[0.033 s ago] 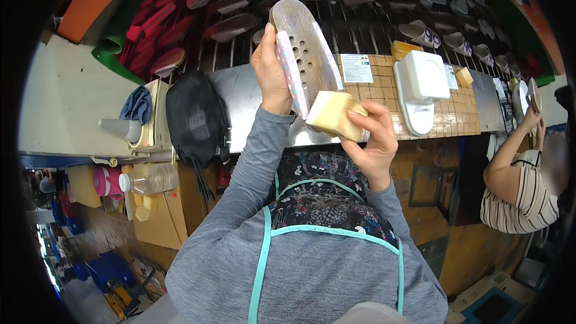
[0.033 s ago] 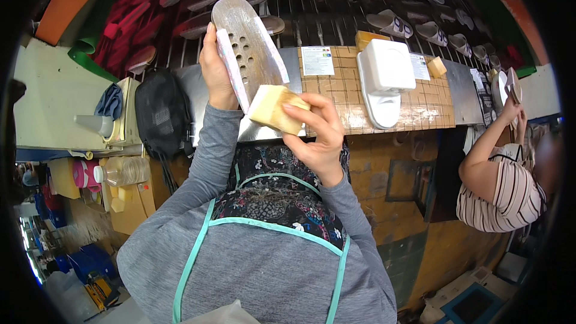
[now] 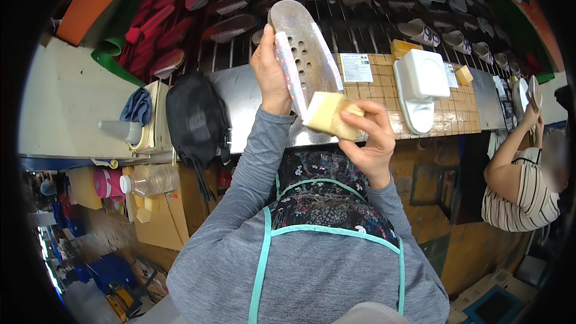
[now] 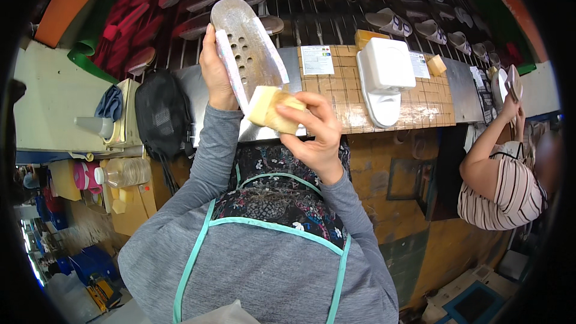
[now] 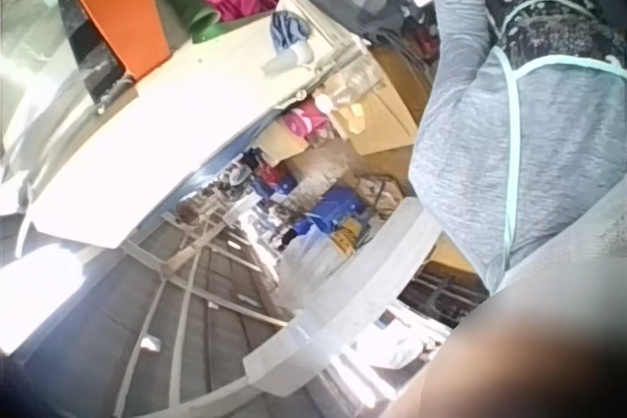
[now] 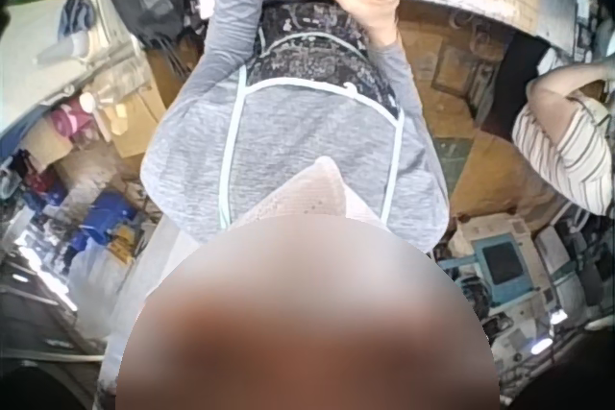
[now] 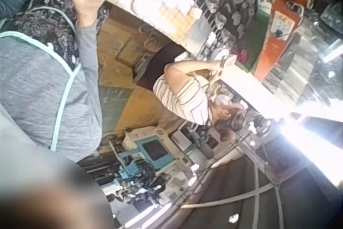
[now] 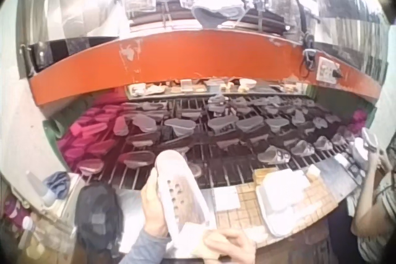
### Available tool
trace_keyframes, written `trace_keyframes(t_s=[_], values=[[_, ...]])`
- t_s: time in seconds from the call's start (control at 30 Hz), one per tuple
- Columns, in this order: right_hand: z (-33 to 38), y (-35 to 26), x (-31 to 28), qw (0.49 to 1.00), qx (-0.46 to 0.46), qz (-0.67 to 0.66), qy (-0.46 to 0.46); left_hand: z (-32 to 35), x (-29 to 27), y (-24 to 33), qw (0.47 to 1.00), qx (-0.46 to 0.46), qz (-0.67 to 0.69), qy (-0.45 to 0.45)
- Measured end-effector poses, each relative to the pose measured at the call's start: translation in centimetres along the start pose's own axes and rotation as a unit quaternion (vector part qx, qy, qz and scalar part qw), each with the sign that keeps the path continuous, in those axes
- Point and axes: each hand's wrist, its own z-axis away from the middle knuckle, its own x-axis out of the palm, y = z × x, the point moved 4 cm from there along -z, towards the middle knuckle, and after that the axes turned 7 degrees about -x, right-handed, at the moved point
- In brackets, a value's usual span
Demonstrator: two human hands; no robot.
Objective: The person repeatedly picks up white slippers from a rack and wipes them with a yellow sponge. They handle each slipper one at a time, wiping the sole and upper surfaces, then return them to the rack. The process is repeated for multiple slippers throughout the clip.
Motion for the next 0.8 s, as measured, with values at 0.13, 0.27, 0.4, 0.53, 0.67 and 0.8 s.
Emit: trace_keyframes(t_s=[0.13,0.27,0.4,0.53,0.67,0.8], values=[[0.4,-0.7,0.4,0.99,-0.052,0.093,-0.092,-1.1,-2.6,-0.4,0.993,-0.104,0.06,-0.018],[0.3,-0.9,-0.6,0.996,-0.044,0.068,-0.046,-1.7,-3.8,-1.3,0.977,-0.186,0.047,-0.087],[-1.1,-0.7,-0.4,0.982,-0.091,0.156,-0.056,-1.4,-3.1,-3.4,0.98,-0.175,-0.029,-0.088],[-1.0,-1.3,-0.3,0.972,-0.099,0.188,-0.104,-1.3,-2.9,-2.7,0.973,-0.195,0.05,-0.114],[0.0,-1.5,-1.0,0.983,-0.064,0.168,-0.043,-1.3,-3.2,-0.8,0.983,-0.132,0.099,-0.074],[1.1,-1.3,0.1,0.975,-0.069,0.206,0.042,0.2,-2.4,-0.7,0.994,-0.048,0.089,-0.049]])
